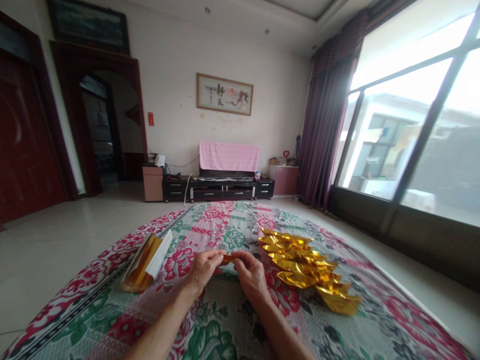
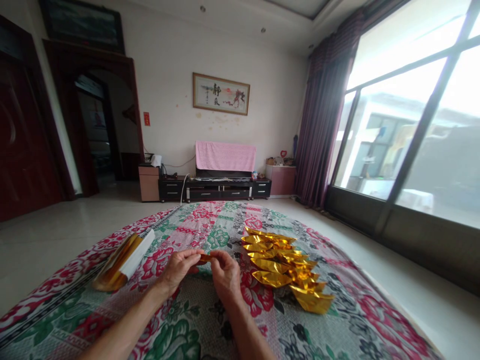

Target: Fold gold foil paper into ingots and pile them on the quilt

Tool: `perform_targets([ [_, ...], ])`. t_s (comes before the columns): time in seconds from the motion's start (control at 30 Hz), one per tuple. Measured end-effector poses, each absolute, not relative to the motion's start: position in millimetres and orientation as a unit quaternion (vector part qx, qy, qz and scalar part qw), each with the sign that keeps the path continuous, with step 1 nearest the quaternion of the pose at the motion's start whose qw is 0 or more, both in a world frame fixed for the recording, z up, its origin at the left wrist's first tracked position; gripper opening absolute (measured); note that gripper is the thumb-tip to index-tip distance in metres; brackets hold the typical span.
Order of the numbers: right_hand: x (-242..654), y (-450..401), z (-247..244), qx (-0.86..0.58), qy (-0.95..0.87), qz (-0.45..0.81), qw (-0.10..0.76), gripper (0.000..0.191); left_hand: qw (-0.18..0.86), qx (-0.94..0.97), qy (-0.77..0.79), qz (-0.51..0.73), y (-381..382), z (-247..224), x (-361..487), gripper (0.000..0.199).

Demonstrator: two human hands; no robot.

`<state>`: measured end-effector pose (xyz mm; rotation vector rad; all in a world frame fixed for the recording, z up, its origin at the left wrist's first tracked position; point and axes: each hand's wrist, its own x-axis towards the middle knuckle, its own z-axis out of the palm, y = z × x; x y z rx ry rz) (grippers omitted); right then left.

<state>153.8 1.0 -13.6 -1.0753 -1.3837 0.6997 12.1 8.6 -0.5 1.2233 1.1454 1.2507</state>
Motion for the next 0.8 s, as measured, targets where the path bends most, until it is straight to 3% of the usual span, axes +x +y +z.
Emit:
perform_targets([
  [0.23, 151.9, 3.7, -17.8, -0.486, -0.590, 0.302, 0.570, 0.034, 0.490, 0.503, 0.467, 0.538, 12.3, -4.4, 11.5, 0.032],
  [0.8, 152.9, -0.5, -12.2, -0.505, -0.580, 0.311, 0.559, 0.034, 0.471, 0.510, 0.519, 0.500, 14.3, -5.5, 12.9, 0.032],
])
